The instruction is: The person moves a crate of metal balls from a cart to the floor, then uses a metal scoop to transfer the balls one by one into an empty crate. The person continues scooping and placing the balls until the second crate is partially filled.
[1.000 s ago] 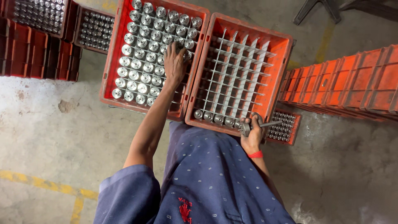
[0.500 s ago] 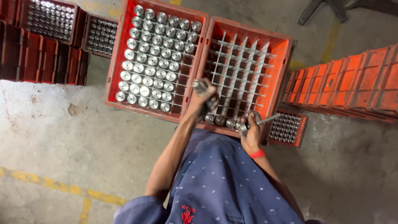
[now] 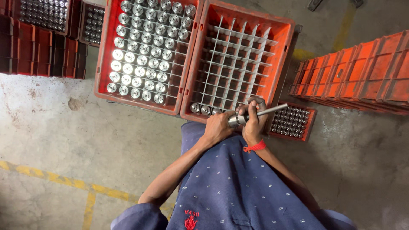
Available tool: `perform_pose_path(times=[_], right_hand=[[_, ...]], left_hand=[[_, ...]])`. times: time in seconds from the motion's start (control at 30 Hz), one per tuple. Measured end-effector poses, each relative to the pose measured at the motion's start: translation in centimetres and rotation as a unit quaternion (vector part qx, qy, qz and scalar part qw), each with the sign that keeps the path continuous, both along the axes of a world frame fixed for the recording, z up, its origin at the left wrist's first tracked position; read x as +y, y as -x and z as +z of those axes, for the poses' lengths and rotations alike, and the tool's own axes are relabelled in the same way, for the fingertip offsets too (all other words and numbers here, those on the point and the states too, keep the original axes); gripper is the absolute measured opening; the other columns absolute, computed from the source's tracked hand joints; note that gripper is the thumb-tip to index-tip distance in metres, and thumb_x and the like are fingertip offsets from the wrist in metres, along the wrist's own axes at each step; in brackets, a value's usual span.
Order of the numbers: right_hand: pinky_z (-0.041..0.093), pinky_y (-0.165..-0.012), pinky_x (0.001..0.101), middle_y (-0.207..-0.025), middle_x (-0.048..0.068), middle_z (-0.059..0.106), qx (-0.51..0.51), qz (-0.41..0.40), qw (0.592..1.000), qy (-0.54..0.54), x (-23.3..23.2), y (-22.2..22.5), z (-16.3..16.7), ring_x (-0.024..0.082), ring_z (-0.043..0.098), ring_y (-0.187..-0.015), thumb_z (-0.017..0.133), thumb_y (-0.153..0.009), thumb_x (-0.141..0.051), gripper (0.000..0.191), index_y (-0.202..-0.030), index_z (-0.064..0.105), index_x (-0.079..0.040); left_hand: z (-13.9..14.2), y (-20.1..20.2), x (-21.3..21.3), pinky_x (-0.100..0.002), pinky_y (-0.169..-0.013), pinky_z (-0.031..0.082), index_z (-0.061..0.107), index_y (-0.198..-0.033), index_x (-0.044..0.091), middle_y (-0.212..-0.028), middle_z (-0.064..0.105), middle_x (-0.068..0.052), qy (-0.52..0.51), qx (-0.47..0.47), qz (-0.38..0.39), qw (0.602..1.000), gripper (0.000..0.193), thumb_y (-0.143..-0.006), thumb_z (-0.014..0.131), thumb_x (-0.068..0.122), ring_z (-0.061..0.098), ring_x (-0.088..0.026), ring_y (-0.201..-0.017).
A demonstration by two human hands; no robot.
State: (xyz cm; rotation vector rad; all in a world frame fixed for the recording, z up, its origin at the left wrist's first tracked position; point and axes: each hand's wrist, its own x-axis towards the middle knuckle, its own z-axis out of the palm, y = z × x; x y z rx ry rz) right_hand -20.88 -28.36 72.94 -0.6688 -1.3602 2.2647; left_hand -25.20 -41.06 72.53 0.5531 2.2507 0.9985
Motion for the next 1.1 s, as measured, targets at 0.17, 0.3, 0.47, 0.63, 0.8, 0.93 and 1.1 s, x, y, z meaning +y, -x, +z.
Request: perform_pose_path(times=[0.17,0.3,0.47,0.63,0.8,0.93,1.1], right_hand=[[0.055,-0.076,0.0346,-0.071,0.006,0.059,-0.048,0.039,0.998,0.031,2.1,-1.2,-1.8,0.018,0.062,-0.071,0.058,-0.109,-0.021,0.018,-0.109,0.058,-0.003],[0.055,-0.074,0.0383,-0.076,0.003,0.060,-0.091,-0.064,0.983,0.146,4.5,-1.3,-3.2,0.017,0.061,-0.072,0.060,-0.105,-0.016,0.011,-0.109,0.060,-0.006],[0.058,-0.085,0.0386,-0.076,0.005,0.059,-0.028,-0.136,0.978,0.158,8.3,-2.4,-3.5,0.018,0.061,-0.074,0.057,-0.108,-0.015,0.012,-0.106,0.063,-0.005],[0.056,-0.083,0.0393,-0.084,0.002,0.059,-0.013,-0.162,0.973,0.164,7.8,-3.3,-3.6,0.016,0.057,-0.075,0.057,-0.109,-0.012,0.010,-0.105,0.062,-0.004],[0.041,-0.060,0.0333,-0.075,0.002,0.055,-0.154,-0.172,0.955,0.188,5.9,-4.2,-3.5,0.017,0.064,-0.075,0.051,-0.107,-0.020,0.015,-0.104,0.062,-0.011],[0.055,-0.083,0.0349,-0.084,0.001,0.059,-0.057,-0.183,0.964,0.182,4.6,-4.5,-4.2,0.012,0.056,-0.075,0.054,-0.111,-0.015,0.014,-0.104,0.062,-0.006],[0.057,-0.083,0.0359,-0.077,0.002,0.056,-0.063,-0.167,0.967,0.184,3.0,-4.8,-4.5,0.013,0.057,-0.074,0.052,-0.111,-0.016,0.016,-0.105,0.062,-0.006]], left_hand=[[-1.1,-0.4,1.1,-0.050,-0.078,0.058,0.072,-0.116,0.010,-0.091,0.075,-0.021,-0.015,-0.050,-0.060,0.997,0.054,-0.074,0.082,0.042,0.074,-0.040,-0.086],[-2.7,0.0,1.1,-0.049,-0.080,0.058,0.067,-0.123,0.006,-0.093,0.075,-0.022,-0.039,-0.045,-0.112,0.992,0.066,-0.079,0.080,0.053,0.074,-0.039,-0.090],[-5.1,0.5,0.6,-0.047,-0.079,0.057,0.056,-0.141,0.004,-0.118,0.068,-0.022,-0.131,0.117,-0.213,0.961,0.060,-0.093,0.067,0.039,0.070,-0.042,-0.096],[-6.1,0.2,0.4,-0.043,-0.090,0.056,0.060,-0.137,0.007,-0.122,0.068,-0.017,-0.187,0.116,-0.259,0.940,0.042,-0.098,0.062,0.023,0.069,-0.037,-0.106],[-5.1,3.7,-2.3,-0.044,-0.084,0.055,0.066,-0.114,0.004,-0.107,0.071,-0.019,-0.202,0.127,-0.146,0.960,0.045,-0.072,0.075,0.015,0.067,-0.038,-0.100],[-3.5,11.4,-5.9,-0.047,-0.086,0.054,0.071,-0.108,0.009,-0.100,0.070,-0.013,-0.099,0.283,0.019,0.954,0.034,-0.077,0.072,-0.004,0.066,-0.037,-0.098],[-2.9,22.8,-6.9,-0.056,-0.108,0.045,0.068,-0.131,0.007,-0.128,0.057,-0.025,0.033,0.418,0.129,0.899,0.046,-0.091,0.083,0.026,0.056,-0.042,-0.118]])
